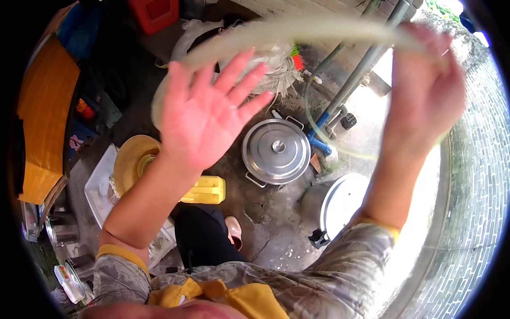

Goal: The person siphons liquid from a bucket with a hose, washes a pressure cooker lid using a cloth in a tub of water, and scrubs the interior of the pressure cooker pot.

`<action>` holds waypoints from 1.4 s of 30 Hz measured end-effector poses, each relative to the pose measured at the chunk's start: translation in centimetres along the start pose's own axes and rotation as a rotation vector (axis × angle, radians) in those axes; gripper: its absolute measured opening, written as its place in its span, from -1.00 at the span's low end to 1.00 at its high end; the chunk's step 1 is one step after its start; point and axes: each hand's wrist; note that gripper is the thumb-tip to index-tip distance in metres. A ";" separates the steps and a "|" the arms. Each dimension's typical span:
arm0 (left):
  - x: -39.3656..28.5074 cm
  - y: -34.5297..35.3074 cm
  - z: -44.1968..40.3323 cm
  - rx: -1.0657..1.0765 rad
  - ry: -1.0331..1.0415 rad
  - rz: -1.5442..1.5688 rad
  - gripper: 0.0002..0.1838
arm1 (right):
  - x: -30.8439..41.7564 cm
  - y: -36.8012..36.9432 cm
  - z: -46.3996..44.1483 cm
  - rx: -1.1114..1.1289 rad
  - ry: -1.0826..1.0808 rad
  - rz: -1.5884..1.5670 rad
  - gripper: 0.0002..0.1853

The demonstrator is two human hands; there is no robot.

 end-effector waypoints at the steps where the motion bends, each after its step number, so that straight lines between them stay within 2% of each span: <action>1: -0.5 0.5 0.7 -0.062 0.031 0.190 -0.39 | -2.4 0.0 1.8 -0.135 -0.111 0.024 -0.76; 2: -1.2 0.4 1.4 -0.155 0.060 0.259 -0.56 | -4.8 0.0 3.5 -0.274 -0.216 0.062 -0.75; 3: -2.0 0.1 2.3 -0.259 0.084 0.331 -0.67 | -7.0 0.2 5.0 -0.524 -0.223 0.209 -0.72; 5: -3.8 -3.2 4.1 -0.164 0.147 0.212 -0.75 | -7.2 -0.4 8.0 -0.579 0.514 0.469 -0.62; 6: -5.0 -3.7 4.7 -0.306 0.214 0.232 -0.76 | -6.8 0.3 9.0 -0.528 0.780 0.398 -0.57; 7: -6.0 -4.3 5.7 -0.459 0.274 0.261 -0.78 | -5.8 1.9 7.3 -0.206 1.020 0.550 -0.53; 8: -7.0 -6.1 7.3 -0.393 0.252 0.325 -0.78 | -4.7 3.6 5.7 0.189 1.165 0.693 -0.48; 9: -7.8 -7.8 9.2 -0.330 0.228 0.385 -0.77 | -3.2 3.9 3.8 0.422 1.124 0.785 -0.49; 10: -8.2 -8.2 11.0 -0.345 0.169 0.407 -0.77 | -0.7 3.1 1.3 0.409 0.939 0.943 -0.50; 11: -8.3 -8.2 12.7 -0.363 0.119 0.433 -0.75 | 1.6 1.8 -1.7 0.282 0.694 1.178 -0.51; 12: -8.1 -7.9 13.8 -0.490 0.113 0.268 -0.70 | 3.3 -0.2 -4.9 0.054 0.405 1.452 -0.51; 13: -7.9 -8.0 14.8 -0.523 0.148 0.269 -0.70 | 4.3 -3.1 -7.9 -0.127 0.170 1.651 -0.52; 14: -7.6 -7.9 16.2 -0.539 0.162 0.078 -0.68 | 5.8 -6.8 -10.6 -0.240 0.044 1.799 -0.53; 15: -7.0 -7.7 18.2 -0.581 0.173 -0.107 -0.66 | 6.5 -11.6 -12.8 -0.287 0.026 1.931 -0.53; 16: -6.8 -8.5 20.1 -0.697 0.178 -0.131 -0.65 | 6.7 -16.7 -13.6 -0.273 0.101 2.056 -0.53; 20: -6.0 -9.7 24.2 -0.874 0.132 0.021 -0.63 | 6.1 -35.2 -11.0 -0.225 0.437 2.400 -0.55; 24: -5.1 -12.2 27.3 -1.056 0.070 0.147 -0.63 | 4.2 -43.7 -7.9 -0.228 0.637 2.478 -0.56; 26: -5.0 -12.7 27.4 -1.195 -0.012 0.183 -0.62 | 3.4 -45.3 -7.2 -0.245 0.679 2.490 -0.57; 32: -4.3 -14.5 27.4 -1.263 -0.076 0.193 -0.63 | 1.9 -47.3 -6.6 -0.245 0.729 2.495 -0.58; 42: -3.7 -15.8 27.0 -1.245 -0.067 0.208 -0.62 | 0.5 -49.1 -5.3 -0.259 0.729 2.439 -0.59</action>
Point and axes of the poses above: each hand's wrist, its own z-axis away from the middle knuckle, its own y-axis out of the palm, x = y × z, and after that the axes turned 7 degrees about -z, right-handed
